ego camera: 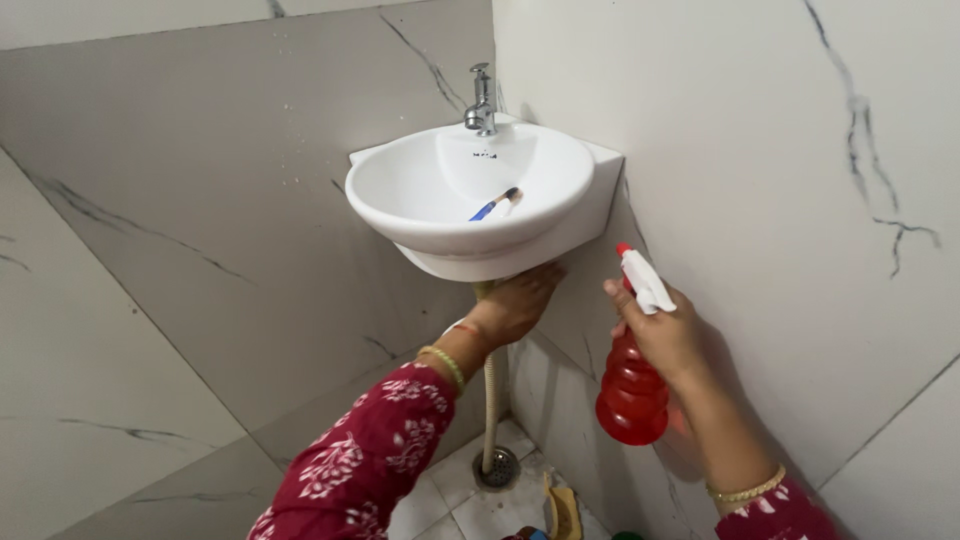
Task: The person cleans a small corner sink by spraying liquid from a red bottle and scrubbing around the tap and drain with a toothbrush. They then wipe the interior basin and exterior surfaces of the sink with their hands, including reaching down to clean the drain pipe underneath.
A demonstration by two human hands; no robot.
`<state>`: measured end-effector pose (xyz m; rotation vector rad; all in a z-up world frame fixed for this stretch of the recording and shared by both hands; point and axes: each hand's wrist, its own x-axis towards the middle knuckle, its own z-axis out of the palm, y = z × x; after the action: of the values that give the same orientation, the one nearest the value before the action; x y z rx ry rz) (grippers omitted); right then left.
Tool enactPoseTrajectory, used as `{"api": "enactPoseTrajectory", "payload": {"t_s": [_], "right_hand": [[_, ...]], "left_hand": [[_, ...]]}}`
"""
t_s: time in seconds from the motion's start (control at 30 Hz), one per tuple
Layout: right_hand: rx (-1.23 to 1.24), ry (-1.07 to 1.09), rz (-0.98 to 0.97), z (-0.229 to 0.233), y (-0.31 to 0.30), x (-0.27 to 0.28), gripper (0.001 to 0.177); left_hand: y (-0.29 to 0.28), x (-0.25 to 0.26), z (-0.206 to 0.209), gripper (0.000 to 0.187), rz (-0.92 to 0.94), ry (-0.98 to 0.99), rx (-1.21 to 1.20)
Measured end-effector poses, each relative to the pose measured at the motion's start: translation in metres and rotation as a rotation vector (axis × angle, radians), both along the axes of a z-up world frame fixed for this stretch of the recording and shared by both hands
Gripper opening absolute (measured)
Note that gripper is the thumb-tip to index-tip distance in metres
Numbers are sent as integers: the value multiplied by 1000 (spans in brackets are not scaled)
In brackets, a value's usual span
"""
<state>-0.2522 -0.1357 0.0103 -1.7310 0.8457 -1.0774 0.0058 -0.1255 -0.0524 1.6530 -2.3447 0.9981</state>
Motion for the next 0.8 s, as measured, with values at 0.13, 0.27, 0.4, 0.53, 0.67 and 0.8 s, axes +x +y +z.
{"api": "enactPoseTrajectory", "payload": {"t_s": [0.13,0.27,0.4,0.53,0.67,0.8], "right_hand": [[-18,-53,144,-5,4,1,40],[26,-51,125,-12,12,7,36],[-80,-93,264,-24,21,21,34],[-114,-72,345,-23,36,35,32],[-145,35,332,-16,69,53,32],[-216,-51,487,-2,93,73,32]], "left_hand": [[46,33,-23,23,173,-65,101],[85,10,-15,10,230,201,158],[114,-1,11,12,320,446,313],[131,55,36,24,184,1167,620],[148,99,17,39,809,275,154],[176,111,22,35,678,513,-115]]}}
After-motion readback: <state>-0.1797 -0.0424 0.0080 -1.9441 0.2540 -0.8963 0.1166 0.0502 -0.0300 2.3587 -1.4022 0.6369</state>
